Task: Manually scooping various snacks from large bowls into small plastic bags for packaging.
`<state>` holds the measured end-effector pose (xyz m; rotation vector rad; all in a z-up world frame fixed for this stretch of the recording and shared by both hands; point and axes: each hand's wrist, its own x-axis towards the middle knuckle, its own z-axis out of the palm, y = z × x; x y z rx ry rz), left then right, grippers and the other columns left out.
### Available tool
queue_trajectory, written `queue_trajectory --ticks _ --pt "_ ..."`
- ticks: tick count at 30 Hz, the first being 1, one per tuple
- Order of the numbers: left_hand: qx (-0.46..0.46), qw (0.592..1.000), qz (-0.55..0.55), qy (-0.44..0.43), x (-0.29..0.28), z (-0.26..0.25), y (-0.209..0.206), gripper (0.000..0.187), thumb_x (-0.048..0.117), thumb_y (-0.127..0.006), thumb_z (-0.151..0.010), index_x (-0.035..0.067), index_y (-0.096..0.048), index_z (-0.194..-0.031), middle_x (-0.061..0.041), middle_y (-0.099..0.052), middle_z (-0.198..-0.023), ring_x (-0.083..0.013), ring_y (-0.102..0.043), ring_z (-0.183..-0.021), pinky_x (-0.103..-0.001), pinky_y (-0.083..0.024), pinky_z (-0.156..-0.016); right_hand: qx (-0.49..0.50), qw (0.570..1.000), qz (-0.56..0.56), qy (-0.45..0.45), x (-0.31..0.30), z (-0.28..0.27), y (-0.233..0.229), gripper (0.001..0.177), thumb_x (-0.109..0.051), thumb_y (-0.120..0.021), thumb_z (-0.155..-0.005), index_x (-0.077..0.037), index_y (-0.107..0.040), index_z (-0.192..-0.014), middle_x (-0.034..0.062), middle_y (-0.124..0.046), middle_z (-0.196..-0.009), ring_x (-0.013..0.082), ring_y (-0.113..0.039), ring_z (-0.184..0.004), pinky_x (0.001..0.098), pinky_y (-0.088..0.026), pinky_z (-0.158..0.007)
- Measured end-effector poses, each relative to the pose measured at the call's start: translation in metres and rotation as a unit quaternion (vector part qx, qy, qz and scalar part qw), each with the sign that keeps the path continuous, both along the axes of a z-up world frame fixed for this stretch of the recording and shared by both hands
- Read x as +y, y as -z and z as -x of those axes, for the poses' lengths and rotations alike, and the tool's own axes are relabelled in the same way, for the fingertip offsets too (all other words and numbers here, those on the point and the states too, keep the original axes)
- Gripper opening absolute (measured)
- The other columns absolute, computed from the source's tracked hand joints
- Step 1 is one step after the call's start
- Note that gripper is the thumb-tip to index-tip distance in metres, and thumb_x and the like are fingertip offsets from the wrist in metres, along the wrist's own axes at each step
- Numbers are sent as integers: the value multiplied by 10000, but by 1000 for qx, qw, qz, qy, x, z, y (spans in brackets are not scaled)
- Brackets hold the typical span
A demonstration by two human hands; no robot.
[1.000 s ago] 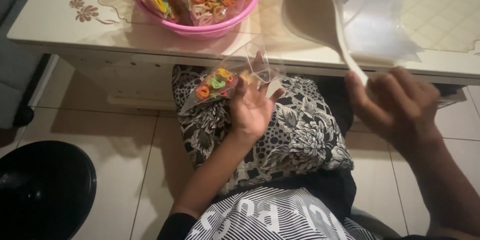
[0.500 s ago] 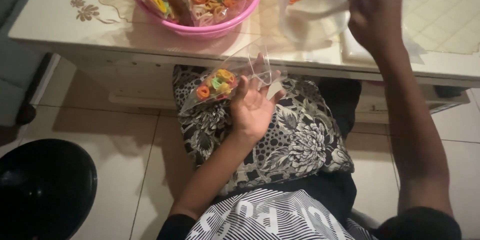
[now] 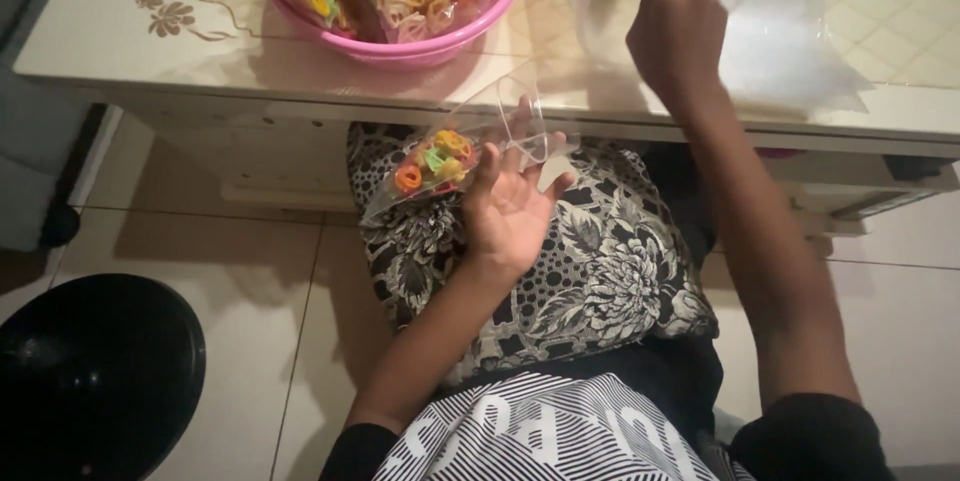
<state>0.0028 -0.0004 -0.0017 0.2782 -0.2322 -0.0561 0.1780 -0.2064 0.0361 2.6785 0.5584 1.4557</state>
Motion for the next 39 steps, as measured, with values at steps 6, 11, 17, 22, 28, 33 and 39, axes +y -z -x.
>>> queue_trajectory --ticks 6,11,17,22,28,33,39 --pt "31 999 -21 -2 -1 -1 5 623 445 -785 -851 175 -579 -1373 -7 -595 -1353 -231 -528 -1180 -406 -474 -874 5 997 -65 -40 4 30 6 141 33 -651 -967 19 -615 -1103 157 -712 -926 321 -650 -628 413 -485 -523" --pt "46 999 -15 0 -1 -1 1 616 412 -798 -840 139 -587 -1349 -30 -641 -1260 -241 -566 -1179 -401 -484 -893 -4 995 -79 -62 1 38 5 133 69 -637 -963 43 -629 -1093 166 -693 -931 313 -623 -629 399 -476 -540" --pt "41 999 -9 1 -1 -1 2 575 405 -792 -854 157 -587 -1331 -7 -625 -1324 -233 -559 -1196 -396 -475 -901 -4 991 -103 -83 -8 46 6 141 88 -663 -973 65 -654 -1112 167 -705 -884 282 -630 -628 373 -498 -551" --pt "43 999 -17 -2 -1 -1 4 590 421 -767 -865 151 -571 -1351 -35 -625 -1286 -237 -557 -1194 -412 -473 -911 -7 992 -87 -87 -27 77 2 93 122 -662 -1011 84 -653 -1096 149 -657 -815 211 -539 -553 334 -450 -474" --pt "9 999 -26 -15 -2 0 1 636 435 -800 -860 156 -577 -1387 -31 -647 -1252 -219 -555 -1164 -400 -443 -892 42 991 -86 -97 -73 147 -1 81 110 -592 -1181 32 -597 -1162 99 -522 -826 186 -400 -599 341 -334 -462" --pt "10 999 -31 16 -2 1 -1 839 442 -826 -815 138 -467 -1509 -67 -587 -1328 -216 -529 -1191 -362 -513 -889 35 984 -17 -175 -96 204 -14 230 263 -763 -1013 101 -709 -1166 89 -578 -686 206 -382 -492 380 -314 -495" --pt "24 1000 -7 -6 -3 0 -3 632 379 -849 -817 155 -600 -1353 -21 -689 -1129 -167 -602 -1092 -360 -560 -844 -11 966 -4 -259 -68 211 -8 261 -93 -741 -970 27 -754 -1201 54 -586 -669 150 -381 -483 352 -312 -411"
